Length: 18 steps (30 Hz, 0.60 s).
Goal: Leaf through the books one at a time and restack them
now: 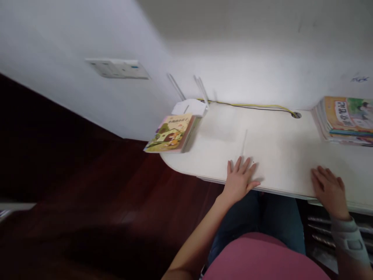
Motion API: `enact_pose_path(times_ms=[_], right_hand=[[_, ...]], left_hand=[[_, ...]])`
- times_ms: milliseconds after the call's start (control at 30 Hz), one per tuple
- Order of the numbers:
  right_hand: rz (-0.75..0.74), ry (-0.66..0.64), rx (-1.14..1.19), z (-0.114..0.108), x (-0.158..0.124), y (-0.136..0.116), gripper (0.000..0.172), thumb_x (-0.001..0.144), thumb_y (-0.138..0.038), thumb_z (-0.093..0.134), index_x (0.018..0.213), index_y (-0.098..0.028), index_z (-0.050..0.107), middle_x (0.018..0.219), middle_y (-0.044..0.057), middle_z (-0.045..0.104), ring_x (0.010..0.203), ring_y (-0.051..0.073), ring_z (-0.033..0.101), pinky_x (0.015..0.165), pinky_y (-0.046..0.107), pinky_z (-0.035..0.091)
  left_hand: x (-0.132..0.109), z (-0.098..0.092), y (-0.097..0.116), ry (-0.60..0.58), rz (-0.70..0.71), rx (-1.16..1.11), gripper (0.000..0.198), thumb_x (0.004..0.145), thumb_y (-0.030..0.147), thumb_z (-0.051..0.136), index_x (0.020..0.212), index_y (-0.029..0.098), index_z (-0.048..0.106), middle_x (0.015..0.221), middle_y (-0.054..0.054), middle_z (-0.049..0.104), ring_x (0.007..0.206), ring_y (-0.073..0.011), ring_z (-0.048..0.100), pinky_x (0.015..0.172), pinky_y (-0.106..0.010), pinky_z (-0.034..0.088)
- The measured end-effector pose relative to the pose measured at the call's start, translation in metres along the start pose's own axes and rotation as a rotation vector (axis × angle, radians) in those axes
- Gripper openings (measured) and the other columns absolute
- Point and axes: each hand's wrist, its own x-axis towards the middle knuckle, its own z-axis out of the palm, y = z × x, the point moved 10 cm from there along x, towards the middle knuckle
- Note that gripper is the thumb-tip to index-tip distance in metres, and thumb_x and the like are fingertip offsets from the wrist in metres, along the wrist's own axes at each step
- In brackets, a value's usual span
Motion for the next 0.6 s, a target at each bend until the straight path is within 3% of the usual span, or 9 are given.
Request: enact_pose_path(times_ms=[100, 167, 233, 300, 367, 433, 600], right_hand=[[-0.031, -0.006, 0.000, 0.006, -0.002, 0.001, 0.036, 0.094, -0.039, 0.041, 0.119, -0.022, 0.063, 0.126, 0.013, 0.063, 0.119, 0.032, 0.056, 0.099, 0.056, 0.040], [-0.039, 0.014, 0.010, 0.008, -0.003, 0.002, 0.039, 0.094, -0.041, 0.042, 0.118, -0.019, 0.063, 0.127, 0.015, 0.062, 0.119, 0.033, 0.055, 0.098, 0.055, 0.041], [-0.047, 0.032, 0.012, 0.009, -0.003, 0.002, 0.040, 0.093, -0.041, 0.042, 0.117, -0.016, 0.063, 0.126, 0.017, 0.061, 0.118, 0.034, 0.055, 0.097, 0.054, 0.043], [-0.064, 0.047, 0.007, 0.009, -0.004, 0.002, 0.040, 0.093, -0.040, 0.042, 0.115, -0.014, 0.063, 0.124, 0.018, 0.062, 0.117, 0.034, 0.056, 0.096, 0.053, 0.044], [-0.075, 0.058, 0.001, 0.009, -0.004, 0.001, 0.038, 0.093, -0.039, 0.042, 0.114, -0.015, 0.063, 0.123, 0.017, 0.063, 0.116, 0.034, 0.057, 0.095, 0.052, 0.045], [-0.077, 0.065, -0.003, 0.008, -0.004, -0.001, 0.036, 0.093, -0.038, 0.042, 0.114, -0.017, 0.063, 0.122, 0.016, 0.064, 0.114, 0.033, 0.059, 0.094, 0.052, 0.046], [-0.070, 0.086, -0.007, 0.004, -0.004, -0.005, 0.035, 0.094, -0.037, 0.041, 0.112, -0.016, 0.064, 0.122, 0.016, 0.064, 0.112, 0.032, 0.061, 0.095, 0.051, 0.046]], left_hand=[[0.009, -0.035, -0.036, 0.115, -0.085, 0.020, 0.053, 0.091, 0.051, 0.048, 0.138, 0.028, 0.048, 0.150, -0.012, 0.041, 0.144, -0.0352, 0.024, 0.111, -0.065, 0.019], [0.018, -0.069, -0.086, 0.217, -0.251, 0.075, 0.048, 0.093, 0.044, 0.045, 0.138, 0.026, 0.048, 0.153, -0.012, 0.038, 0.145, -0.0322, 0.022, 0.113, -0.060, 0.019], [0.022, -0.100, -0.152, 0.272, -0.507, 0.156, 0.053, 0.093, 0.039, 0.045, 0.142, 0.019, 0.041, 0.155, -0.016, 0.031, 0.146, -0.0342, 0.017, 0.113, -0.058, 0.019], [0.019, -0.116, -0.213, 0.214, -0.754, 0.229, 0.065, 0.090, 0.034, 0.049, 0.146, 0.008, 0.031, 0.156, -0.024, 0.021, 0.145, -0.0406, 0.014, 0.111, -0.060, 0.020], [0.012, -0.110, -0.254, 0.063, -0.908, 0.245, 0.071, 0.087, 0.032, 0.053, 0.145, -0.001, 0.029, 0.152, -0.033, 0.022, 0.141, -0.0457, 0.020, 0.107, -0.062, 0.023], [0.006, -0.101, -0.270, -0.033, -0.944, 0.267, 0.064, 0.087, 0.026, 0.049, 0.141, -0.003, 0.032, 0.145, -0.037, 0.032, 0.136, -0.0448, 0.031, 0.102, -0.061, 0.029], [-0.008, -0.101, -0.262, -0.104, -0.932, 0.318, 0.044, 0.088, 0.012, 0.038, 0.129, 0.000, 0.048, 0.125, -0.033, 0.055, 0.116, -0.0357, 0.055, 0.091, -0.047, 0.042]])
